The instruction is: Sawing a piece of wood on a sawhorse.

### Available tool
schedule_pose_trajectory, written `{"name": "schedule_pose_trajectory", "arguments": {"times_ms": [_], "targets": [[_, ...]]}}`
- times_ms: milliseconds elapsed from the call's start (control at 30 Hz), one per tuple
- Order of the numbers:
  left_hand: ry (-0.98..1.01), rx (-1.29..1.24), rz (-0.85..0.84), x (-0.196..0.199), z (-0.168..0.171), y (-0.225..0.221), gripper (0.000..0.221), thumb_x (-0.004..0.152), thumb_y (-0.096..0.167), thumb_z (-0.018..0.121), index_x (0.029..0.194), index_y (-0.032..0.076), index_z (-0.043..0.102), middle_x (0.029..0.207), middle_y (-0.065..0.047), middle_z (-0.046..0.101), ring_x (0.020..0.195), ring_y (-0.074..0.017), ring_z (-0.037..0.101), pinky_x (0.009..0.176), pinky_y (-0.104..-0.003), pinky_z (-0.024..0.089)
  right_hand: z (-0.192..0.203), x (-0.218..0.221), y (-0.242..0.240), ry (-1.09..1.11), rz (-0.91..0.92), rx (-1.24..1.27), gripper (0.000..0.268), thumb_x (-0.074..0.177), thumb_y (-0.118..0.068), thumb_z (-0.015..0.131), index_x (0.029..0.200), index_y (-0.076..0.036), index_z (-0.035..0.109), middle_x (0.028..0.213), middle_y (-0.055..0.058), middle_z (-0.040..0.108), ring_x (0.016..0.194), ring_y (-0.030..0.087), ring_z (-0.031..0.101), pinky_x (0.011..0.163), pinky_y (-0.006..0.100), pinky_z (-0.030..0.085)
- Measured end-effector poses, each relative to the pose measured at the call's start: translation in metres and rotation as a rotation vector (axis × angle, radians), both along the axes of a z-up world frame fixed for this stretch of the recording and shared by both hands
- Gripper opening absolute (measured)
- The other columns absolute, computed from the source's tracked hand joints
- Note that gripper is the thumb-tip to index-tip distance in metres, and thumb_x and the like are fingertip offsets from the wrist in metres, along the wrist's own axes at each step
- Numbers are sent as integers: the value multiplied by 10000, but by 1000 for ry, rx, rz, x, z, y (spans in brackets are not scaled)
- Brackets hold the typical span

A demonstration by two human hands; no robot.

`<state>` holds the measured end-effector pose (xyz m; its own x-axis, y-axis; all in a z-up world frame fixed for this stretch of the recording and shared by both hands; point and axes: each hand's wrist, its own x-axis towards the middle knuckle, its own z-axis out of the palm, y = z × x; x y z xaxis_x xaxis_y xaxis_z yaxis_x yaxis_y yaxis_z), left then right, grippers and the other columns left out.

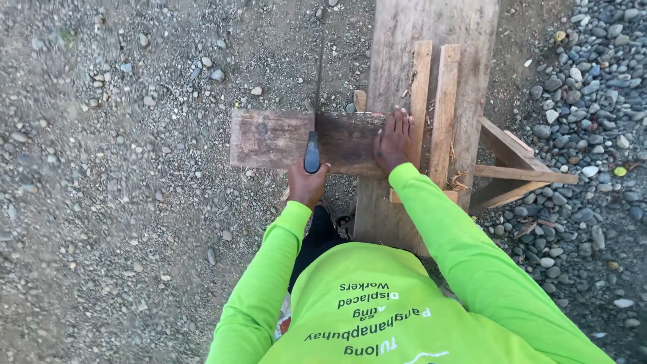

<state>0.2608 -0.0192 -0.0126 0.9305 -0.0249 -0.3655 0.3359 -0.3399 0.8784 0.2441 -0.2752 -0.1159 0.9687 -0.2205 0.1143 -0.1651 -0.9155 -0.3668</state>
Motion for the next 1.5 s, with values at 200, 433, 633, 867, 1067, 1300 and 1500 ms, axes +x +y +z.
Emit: {"name": "schedule_pose_trajectory", "arguments": {"times_ms": [200, 433, 633, 867, 1067, 1300, 1500], "targets": [[25, -26, -28, 2, 8, 4, 250, 810, 189, 793, 773, 20, 612, 622, -4, 577, 576, -98, 514, 542, -348, 454, 47, 28, 21, 68, -54, -8, 500, 952, -479, 640, 1288, -112, 595, 1315, 189, 514, 1323, 398, 420, 1188, 581, 231], [107, 55, -29, -20, -7, 13, 242, 818, 179, 795, 752, 15, 629, 590, -9, 566, 544, -98, 516, 540, -344, 432, 43, 32, 21, 76, -66, -17, 538, 932, -541, 643, 1275, -128, 606, 1314, 167, 518, 1310, 414, 411, 1167, 573, 230], [15, -94, -29, -20, -14, 14, 239, 844, 194, 800, 769, 22, 651, 628, 6, 577, 574, -95, 500, 546, -330, 425, 23, 29, 15, 35, -40, -65, 539, 1039, -507, 583, 1302, -37, 561, 1287, 246, 516, 1315, 457, 414, 1188, 604, 195], [48, -118, 7, -12, 10, 4, 309, 849, 294, 810, 810, 28, 656, 658, 4, 620, 586, -98, 550, 551, -333, 455, 25, 43, 11, 2, 31, -77, 513, 995, -502, 648, 1168, -25, 576, 1176, 234, 548, 1189, 433, 507, 1107, 556, 329], [116, 32, 20, 0, 23, 0, 414, 830, 365, 827, 722, 7, 650, 579, -60, 551, 538, -153, 485, 527, -402, 408, 35, 48, 16, 48, -50, -40, 579, 864, -535, 759, 1133, -40, 623, 1176, 209, 557, 1149, 416, 513, 1048, 519, 363], [74, 95, 27, -21, 21, 5, 364, 794, 314, 808, 698, 11, 631, 571, -107, 608, 513, -184, 595, 541, -396, 465, 48, 45, 19, 139, -65, 13, 571, 888, -529, 745, 1170, -44, 638, 1190, 200, 546, 1175, 416, 504, 1071, 528, 352], [152, 10, -12, -144, 79, 64, 243, 828, 248, 774, 866, 25, 687, 646, -84, 650, 582, -143, 562, 566, -352, 484, 45, 43, 18, 47, -18, -24, 592, 931, -565, 736, 1197, -42, 657, 1226, 203, 550, 1198, 422, 488, 1091, 531, 328]]}}
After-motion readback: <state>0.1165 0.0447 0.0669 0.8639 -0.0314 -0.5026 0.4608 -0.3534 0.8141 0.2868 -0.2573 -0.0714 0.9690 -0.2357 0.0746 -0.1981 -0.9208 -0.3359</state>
